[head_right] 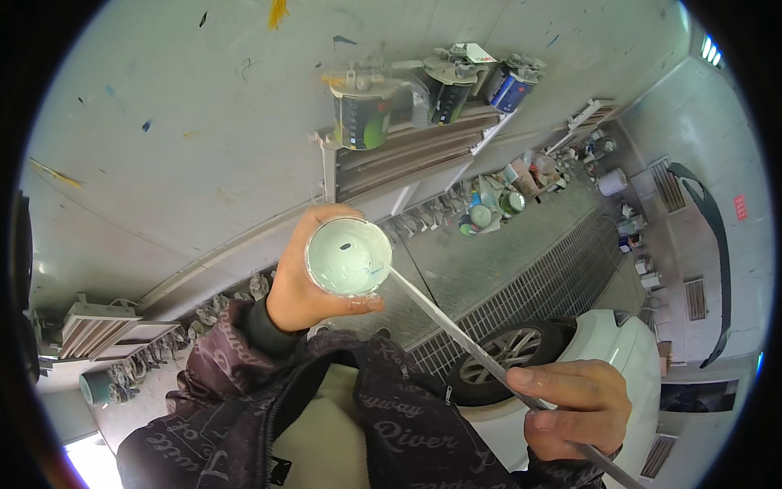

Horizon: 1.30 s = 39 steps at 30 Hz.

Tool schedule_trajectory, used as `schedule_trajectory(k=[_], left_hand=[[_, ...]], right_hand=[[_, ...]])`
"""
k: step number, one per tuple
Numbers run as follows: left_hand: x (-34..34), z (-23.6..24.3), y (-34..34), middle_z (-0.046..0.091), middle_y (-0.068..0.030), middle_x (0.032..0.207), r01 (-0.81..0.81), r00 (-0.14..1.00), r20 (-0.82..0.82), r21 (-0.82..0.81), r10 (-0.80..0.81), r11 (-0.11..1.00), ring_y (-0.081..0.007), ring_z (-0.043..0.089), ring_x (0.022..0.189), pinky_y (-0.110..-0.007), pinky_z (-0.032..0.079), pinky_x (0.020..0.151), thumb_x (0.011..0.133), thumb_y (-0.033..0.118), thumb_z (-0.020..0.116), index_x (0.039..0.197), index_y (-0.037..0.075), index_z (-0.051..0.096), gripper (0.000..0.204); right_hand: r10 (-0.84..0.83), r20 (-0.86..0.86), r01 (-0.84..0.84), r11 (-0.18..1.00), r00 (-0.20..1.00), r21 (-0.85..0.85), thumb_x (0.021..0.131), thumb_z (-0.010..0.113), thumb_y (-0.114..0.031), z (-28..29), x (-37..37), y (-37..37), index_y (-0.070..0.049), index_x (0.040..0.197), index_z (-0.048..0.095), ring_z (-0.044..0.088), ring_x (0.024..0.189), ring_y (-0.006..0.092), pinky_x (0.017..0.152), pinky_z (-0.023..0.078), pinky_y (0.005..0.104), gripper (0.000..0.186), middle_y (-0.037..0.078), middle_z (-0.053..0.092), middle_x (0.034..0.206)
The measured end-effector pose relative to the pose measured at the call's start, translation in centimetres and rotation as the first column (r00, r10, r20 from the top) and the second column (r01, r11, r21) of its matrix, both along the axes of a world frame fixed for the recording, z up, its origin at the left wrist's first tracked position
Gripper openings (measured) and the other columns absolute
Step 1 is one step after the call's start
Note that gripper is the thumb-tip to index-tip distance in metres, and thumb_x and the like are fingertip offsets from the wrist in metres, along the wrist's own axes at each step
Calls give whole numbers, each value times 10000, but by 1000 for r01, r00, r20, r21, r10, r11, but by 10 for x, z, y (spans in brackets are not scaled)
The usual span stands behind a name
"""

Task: The person pours body filler into a small container, stirs it with a spreader, and applies the filler to a white car's front fender and bumper area. The person repeatedly scoops filler and spreads it onto the vehicle surface.

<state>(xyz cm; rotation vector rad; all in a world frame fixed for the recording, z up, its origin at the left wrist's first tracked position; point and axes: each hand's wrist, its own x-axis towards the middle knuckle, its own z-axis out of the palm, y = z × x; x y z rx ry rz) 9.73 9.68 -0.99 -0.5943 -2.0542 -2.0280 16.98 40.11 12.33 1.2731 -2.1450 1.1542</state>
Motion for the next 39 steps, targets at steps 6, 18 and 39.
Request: schedule_trajectory(k=[6,18,39], left_hand=[[-3,-4,-10,608,-67,1263,182,983,36,-14,-181,983,-184,597,1179,-362,484,1023,605,254,1032,1372,49,501,955],[-4,-7,-10,581,-73,1314,382,873,128,420,-470,824,-177,565,1225,-358,444,1062,636,398,1019,1405,24,495,1003],[2,-15,13,574,-64,1314,411,860,116,418,-497,810,-168,547,1244,-362,435,1074,657,295,1006,1406,38,494,943]], right_hand=[[-238,-10,236,967,971,-99,903,772,-141,7,-1,10,-113,949,579,717,685,291,654,570,361,200,256,760,994],[-110,269,216,889,957,-405,958,774,-197,-48,-8,6,-77,998,469,706,693,264,592,642,375,330,272,711,1045],[-187,235,263,898,954,-352,972,763,-270,-53,-9,35,-125,1032,430,710,732,237,619,605,338,368,188,738,1105]])
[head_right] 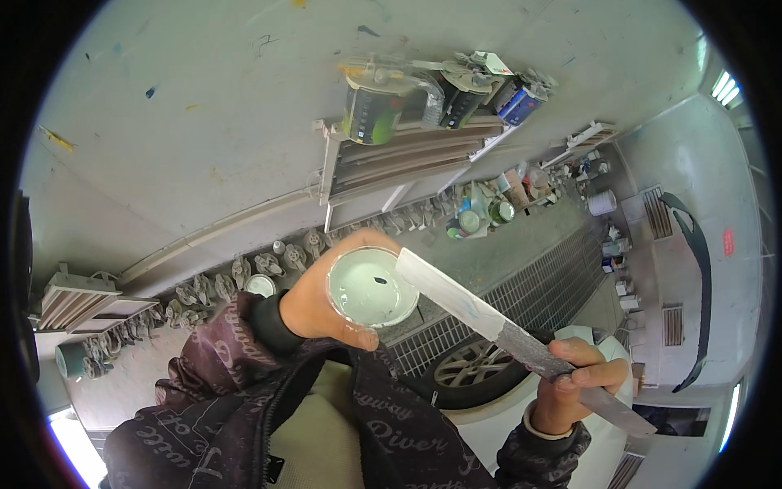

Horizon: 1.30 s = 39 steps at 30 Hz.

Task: The person pours body filler into a small container, stirs it with a spreader, and applies the filler to a white car's front fender and bumper area. The person repeatedly scoops filler and spreads it onto the vehicle surface.

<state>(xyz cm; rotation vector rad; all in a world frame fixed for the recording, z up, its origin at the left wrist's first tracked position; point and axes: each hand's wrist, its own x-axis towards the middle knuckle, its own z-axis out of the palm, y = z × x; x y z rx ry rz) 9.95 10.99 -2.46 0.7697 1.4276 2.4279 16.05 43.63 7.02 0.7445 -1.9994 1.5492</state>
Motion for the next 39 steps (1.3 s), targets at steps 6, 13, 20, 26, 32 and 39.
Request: schedule_trajectory(k=[6,13,20,26,32,39], left_hand=[[3,-4,11,593,-18,1275,2,994,105,170,-20,985,-126,565,1197,-323,461,1037,713,88,950,1385,71,501,808],[4,-1,16,615,-42,1246,-140,980,147,43,133,989,-148,577,1182,-334,458,1042,691,171,969,1379,40,511,836],[-1,5,11,596,-48,1285,-151,989,2,-73,151,986,-154,574,1197,-337,457,1046,636,226,1011,1392,45,505,927],[-4,4,-1,590,-55,1307,-92,996,11,-63,93,994,-155,571,1214,-340,459,1047,592,322,1039,1399,39,498,1012],[-2,2,6,584,-59,1307,-149,986,79,-12,150,989,-156,570,1215,-341,456,1049,606,358,1028,1394,31,496,1005],[1,-3,13,596,-30,1257,-222,972,91,45,218,974,-142,579,1188,-328,469,1031,641,119,1004,1368,62,499,887]], right_hand=[[-61,16,63,985,998,-160,968,747,-197,-21,13,-23,-112,1024,435,711,711,253,596,631,376,329,226,722,1107],[-170,0,168,976,986,-137,985,730,-238,-40,40,-36,-106,1071,412,720,820,216,680,618,335,354,172,700,1136],[-230,-18,222,952,973,-211,987,722,-265,-20,26,-8,-87,1076,427,619,704,135,639,539,261,356,146,717,1076],[-222,46,226,949,974,-218,976,748,-306,-20,19,6,-75,1054,423,695,666,180,594,595,295,407,177,733,1026],[-202,76,215,940,976,-264,971,755,-278,-33,20,-13,-77,1065,424,715,647,215,573,621,325,399,192,740,1023],[-211,70,223,936,975,-272,988,729,-296,-31,26,-20,-73,1070,411,722,683,218,555,613,318,398,182,735,1023]])
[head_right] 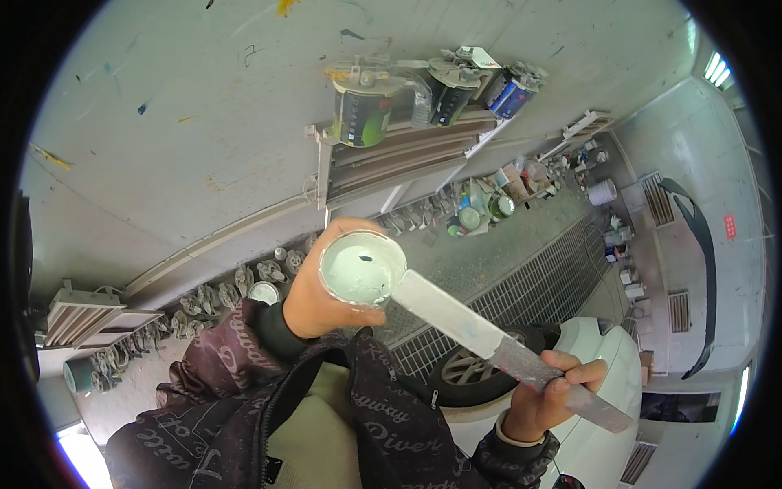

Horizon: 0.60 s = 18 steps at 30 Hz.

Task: The person pours body filler into a small container, stirs it with a spreader, and applies the filler to a white car's front fender and bumper area. The person repeatedly scoops filler and spreads it onto the vehicle surface.

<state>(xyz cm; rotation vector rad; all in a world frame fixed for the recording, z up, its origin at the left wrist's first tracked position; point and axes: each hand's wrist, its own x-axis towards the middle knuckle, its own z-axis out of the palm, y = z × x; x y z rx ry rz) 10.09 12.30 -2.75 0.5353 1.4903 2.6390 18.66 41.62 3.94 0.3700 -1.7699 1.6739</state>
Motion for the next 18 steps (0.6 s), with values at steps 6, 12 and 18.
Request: schedule_trajectory(k=[6,12,18], left_hand=[[-5,6,-8,625,-55,1217,44,982,-166,-277,-93,960,-188,615,1168,-347,489,1000,638,222,1012,1337,81,522,866],[-10,10,-13,635,-119,1219,58,904,-321,-562,-283,825,-280,651,1137,-385,514,967,651,348,997,1324,58,561,853],[-2,-6,-6,652,-116,1175,7,904,-353,-554,-242,833,-330,674,1070,-400,538,901,672,368,963,1315,77,567,809]], right_hand=[[72,-11,-72,996,997,43,961,755,-213,27,-9,24,-53,1048,425,734,799,238,655,613,308,377,234,734,1025],[199,188,-266,844,962,465,916,813,-159,85,-18,16,-62,948,514,746,805,262,726,597,343,316,274,756,974],[213,419,-430,725,883,538,928,770,-79,120,-36,-22,-42,909,559,760,806,253,731,597,332,214,264,768,968]])
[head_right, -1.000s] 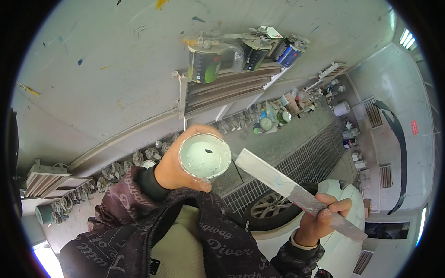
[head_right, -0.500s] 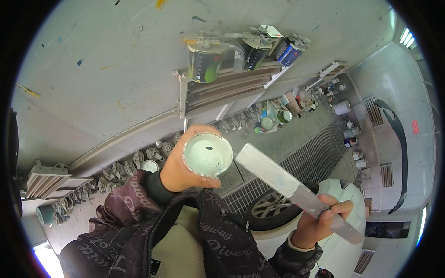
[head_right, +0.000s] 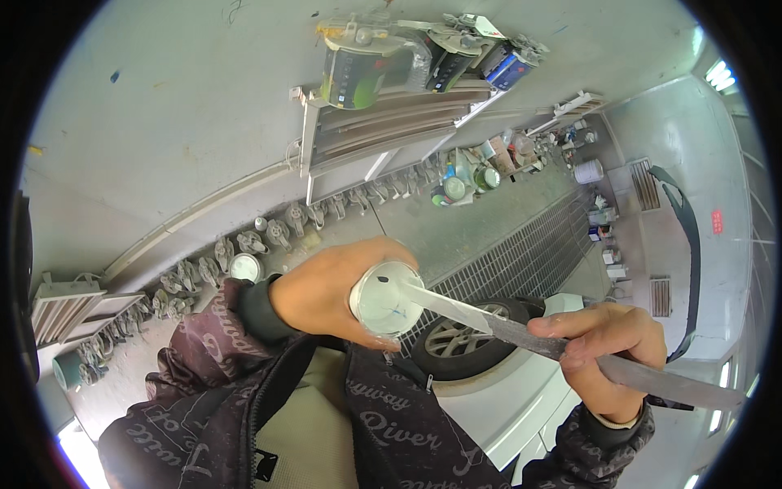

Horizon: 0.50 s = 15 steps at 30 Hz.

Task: The person pours body filler into a small container, stirs it with a spreader, and applies the filler to a white car's front fender and bumper area. The person repeatedly scoops filler and spreads it onto the vehicle surface.

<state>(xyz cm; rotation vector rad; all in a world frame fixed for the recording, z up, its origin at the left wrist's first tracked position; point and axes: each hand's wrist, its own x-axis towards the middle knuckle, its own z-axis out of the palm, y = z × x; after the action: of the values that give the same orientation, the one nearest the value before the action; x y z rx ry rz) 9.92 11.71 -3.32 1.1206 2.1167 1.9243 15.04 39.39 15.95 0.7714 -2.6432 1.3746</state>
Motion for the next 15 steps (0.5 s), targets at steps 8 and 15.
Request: schedule_trajectory(k=[8,15], left_hand=[[11,-21,6,642,-144,1157,-87,996,14,95,86,992,-376,670,1043,-434,554,856,695,278,922,1299,78,526,750],[13,-26,4,640,-153,1141,-121,992,-22,138,125,983,-376,667,1030,-434,551,855,694,270,914,1278,60,539,726]], right_hand=[[-26,221,4,995,975,98,939,746,-77,13,-17,-32,-41,891,549,733,756,175,708,570,289,206,262,771,955],[-6,119,-3,997,993,79,942,740,-72,-1,-24,-42,-36,898,553,747,779,210,737,586,312,196,260,769,970]])
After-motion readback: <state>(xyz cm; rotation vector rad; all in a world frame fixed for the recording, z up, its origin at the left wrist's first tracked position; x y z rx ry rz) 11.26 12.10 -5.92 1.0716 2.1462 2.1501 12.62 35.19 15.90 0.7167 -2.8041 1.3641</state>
